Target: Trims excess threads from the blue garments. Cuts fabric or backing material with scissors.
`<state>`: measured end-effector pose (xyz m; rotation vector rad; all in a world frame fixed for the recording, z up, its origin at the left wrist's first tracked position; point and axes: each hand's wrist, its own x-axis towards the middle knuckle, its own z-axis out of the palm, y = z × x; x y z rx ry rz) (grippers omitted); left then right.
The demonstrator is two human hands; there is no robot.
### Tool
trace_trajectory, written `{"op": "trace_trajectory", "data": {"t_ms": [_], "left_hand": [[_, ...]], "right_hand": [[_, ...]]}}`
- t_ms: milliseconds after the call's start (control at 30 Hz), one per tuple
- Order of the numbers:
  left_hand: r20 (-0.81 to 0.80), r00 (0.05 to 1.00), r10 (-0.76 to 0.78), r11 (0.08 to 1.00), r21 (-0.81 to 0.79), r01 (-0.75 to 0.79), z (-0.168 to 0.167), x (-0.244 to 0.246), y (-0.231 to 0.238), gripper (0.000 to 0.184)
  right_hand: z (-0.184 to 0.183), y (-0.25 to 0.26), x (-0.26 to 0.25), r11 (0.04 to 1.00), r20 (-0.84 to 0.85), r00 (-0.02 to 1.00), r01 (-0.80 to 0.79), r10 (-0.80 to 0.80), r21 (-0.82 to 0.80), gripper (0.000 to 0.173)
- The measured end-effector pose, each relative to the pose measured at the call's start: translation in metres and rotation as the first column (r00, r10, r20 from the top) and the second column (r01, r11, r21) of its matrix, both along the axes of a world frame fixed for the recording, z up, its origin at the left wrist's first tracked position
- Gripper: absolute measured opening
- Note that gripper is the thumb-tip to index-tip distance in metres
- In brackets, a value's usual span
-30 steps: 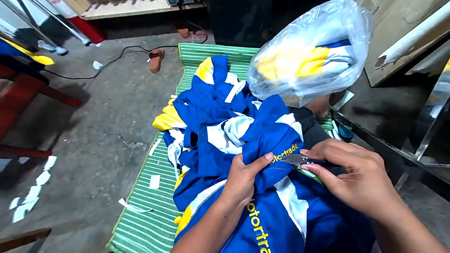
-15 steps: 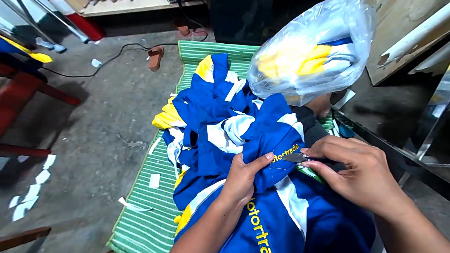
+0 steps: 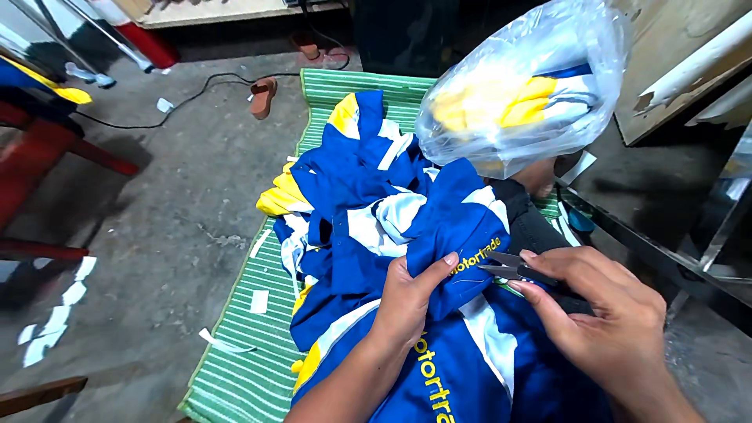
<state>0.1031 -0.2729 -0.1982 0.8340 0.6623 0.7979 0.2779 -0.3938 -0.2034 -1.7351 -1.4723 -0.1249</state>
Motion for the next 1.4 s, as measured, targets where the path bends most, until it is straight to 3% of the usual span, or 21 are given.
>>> {"op": "trace_trajectory", "data": {"t_ms": [567,633,800,967,1133,1300,1400], "left_hand": [[-0.005,1.000,-0.005,0.998,0.059,0.005,-0.001,0.001,-0.002,0.010],[-0.002,1.000,-0.002,0.998,0.055,0.002,-0.001,0.001,-0.002,0.010],[0.009,1.000,-0.018,1.000,-0.003,0.018,0.000,0.000,-0.002,0.011],[-0.008,1.000,-0.023,1.000,0.007,0.023,-0.004,0.001,-0.003,0.010],[-0.029,0.999,-0.043,0.998,0.036,0.044,-0.004,0.000,-0.001,0.010],[-0.010,0.998,-0.067,0.998,-0.011,0.067,-0.005,0.000,0.000,0.010],[0.009,0.998,-0.065,0.997,-0.030,0.066,-0.005,0.000,0.000,0.010]], "right_hand": [[0.002,-0.001,-0.010,0.996,0.188,0.978,0.089,-0.090,0.011,0.027],[-0.001,0.001,-0.012,0.996,0.150,0.984,0.089,-0.091,0.022,0.027],[-0.019,0.005,-0.012,0.999,-0.153,0.988,0.023,-0.015,0.049,0.027],[-0.017,0.005,-0.015,0.992,0.058,0.994,0.085,-0.091,0.091,0.025],[-0.017,0.005,-0.011,1.000,-0.122,0.992,0.014,-0.011,0.026,0.025],[-0.013,0.004,-0.007,0.999,0.006,1.000,-0.020,0.020,0.050,0.023],[-0.007,0.003,0.003,0.993,-0.068,0.991,-0.120,0.119,-0.017,0.025]]}}
